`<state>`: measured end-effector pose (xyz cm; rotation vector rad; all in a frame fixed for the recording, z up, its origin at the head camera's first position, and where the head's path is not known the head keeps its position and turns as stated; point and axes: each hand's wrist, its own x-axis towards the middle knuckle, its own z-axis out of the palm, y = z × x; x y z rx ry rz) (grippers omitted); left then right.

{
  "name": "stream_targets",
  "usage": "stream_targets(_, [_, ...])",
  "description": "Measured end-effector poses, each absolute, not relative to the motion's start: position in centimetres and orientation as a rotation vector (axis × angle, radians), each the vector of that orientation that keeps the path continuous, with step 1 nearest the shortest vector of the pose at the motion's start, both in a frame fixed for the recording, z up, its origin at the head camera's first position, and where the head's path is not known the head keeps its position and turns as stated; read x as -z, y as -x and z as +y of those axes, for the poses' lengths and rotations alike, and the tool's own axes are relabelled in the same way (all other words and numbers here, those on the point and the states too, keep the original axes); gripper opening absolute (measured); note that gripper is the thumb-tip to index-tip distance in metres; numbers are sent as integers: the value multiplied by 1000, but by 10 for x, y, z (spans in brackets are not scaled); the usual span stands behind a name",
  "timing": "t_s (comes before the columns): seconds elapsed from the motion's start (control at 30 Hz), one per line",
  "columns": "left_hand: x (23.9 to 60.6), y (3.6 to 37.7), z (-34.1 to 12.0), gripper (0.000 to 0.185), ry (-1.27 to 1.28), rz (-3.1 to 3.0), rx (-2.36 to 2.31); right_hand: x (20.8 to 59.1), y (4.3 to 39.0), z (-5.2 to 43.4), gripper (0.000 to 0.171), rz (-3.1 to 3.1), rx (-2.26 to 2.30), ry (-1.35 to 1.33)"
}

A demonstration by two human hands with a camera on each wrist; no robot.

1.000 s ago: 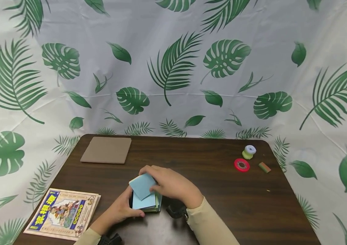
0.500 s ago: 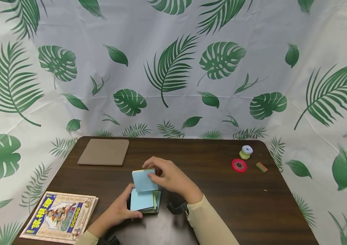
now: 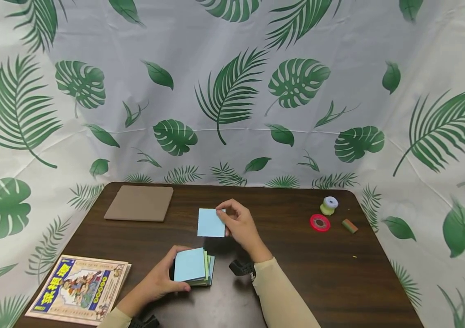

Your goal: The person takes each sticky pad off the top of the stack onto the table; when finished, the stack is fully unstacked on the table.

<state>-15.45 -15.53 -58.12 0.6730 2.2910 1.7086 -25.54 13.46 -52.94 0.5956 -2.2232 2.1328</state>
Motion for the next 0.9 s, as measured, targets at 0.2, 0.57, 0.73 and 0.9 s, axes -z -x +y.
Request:
stream_targets(0.2, [582,155,-155,92,-685,2263,-1729,560,270,137,23,-2077,-2290,-445])
stream_targets(0.57, [583,156,-156,90,-685,2238,-1744,589,280,135,26,-1983,-2414,-242])
stream_targets(0.73, [583,156,-156,90,-681,2248,-1731,590,280,132,28,-2096,-2303,-184])
stream_targets(0.9, [583,156,-157,90,-683,2267,-1711,589,279,132,40,-2361,-2048,-283])
